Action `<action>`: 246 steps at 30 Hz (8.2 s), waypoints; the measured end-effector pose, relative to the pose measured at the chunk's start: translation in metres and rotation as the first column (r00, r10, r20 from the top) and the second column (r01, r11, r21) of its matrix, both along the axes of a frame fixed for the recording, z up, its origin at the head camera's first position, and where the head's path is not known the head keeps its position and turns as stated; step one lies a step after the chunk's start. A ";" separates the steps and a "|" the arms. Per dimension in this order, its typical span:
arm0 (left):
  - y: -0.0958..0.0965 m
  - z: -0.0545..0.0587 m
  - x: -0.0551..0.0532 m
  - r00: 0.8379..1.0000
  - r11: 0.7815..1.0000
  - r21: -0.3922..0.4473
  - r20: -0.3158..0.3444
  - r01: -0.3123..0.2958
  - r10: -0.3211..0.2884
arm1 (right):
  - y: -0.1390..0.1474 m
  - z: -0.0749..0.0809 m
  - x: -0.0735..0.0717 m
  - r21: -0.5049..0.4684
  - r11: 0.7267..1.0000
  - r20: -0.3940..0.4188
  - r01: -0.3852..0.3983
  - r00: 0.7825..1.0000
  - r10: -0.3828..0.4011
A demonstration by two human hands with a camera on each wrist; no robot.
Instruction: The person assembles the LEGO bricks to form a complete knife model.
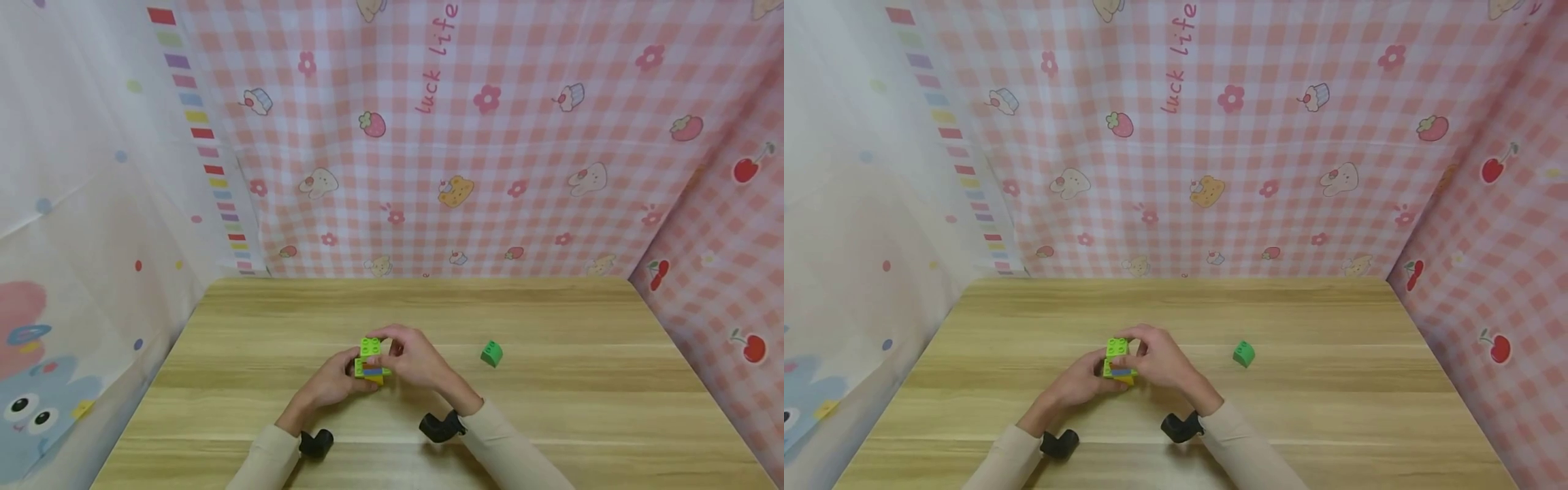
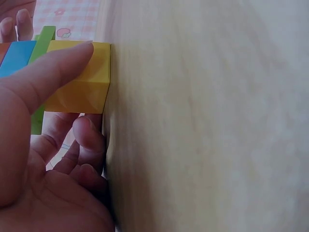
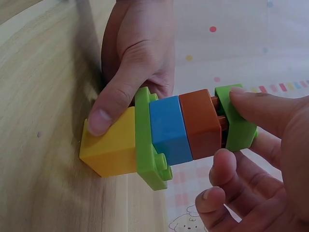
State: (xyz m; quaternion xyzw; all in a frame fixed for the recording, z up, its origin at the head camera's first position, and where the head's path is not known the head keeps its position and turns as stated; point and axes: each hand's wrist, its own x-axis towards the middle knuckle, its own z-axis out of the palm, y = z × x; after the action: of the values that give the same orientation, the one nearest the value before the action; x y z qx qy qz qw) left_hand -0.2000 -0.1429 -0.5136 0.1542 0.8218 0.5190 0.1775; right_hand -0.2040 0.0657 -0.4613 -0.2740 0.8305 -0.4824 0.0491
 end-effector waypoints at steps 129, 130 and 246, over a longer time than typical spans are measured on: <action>0.000 -0.003 -0.003 1.000 0.999 -0.032 -0.003 -0.009 0.009 | 0.070 0.008 -0.001 -0.012 0.991 0.039 0.133 0.990 -0.133; -0.001 -0.003 -0.003 1.000 1.000 -0.030 -0.001 -0.008 0.008 | 0.076 0.008 -0.002 -0.019 0.988 0.032 0.153 0.988 -0.152; -0.001 -0.006 -0.002 1.000 1.000 -0.007 0.004 -0.008 0.008 | 0.131 -0.015 -0.002 -0.100 0.968 0.063 0.229 0.973 -0.224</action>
State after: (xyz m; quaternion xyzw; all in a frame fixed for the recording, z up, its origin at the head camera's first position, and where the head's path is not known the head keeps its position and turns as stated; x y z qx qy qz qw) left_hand -0.2022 -0.1439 -0.5191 0.1493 0.8237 0.5172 0.1779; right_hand -0.2064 0.1963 -0.4763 -0.1674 0.8280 -0.5351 0.0003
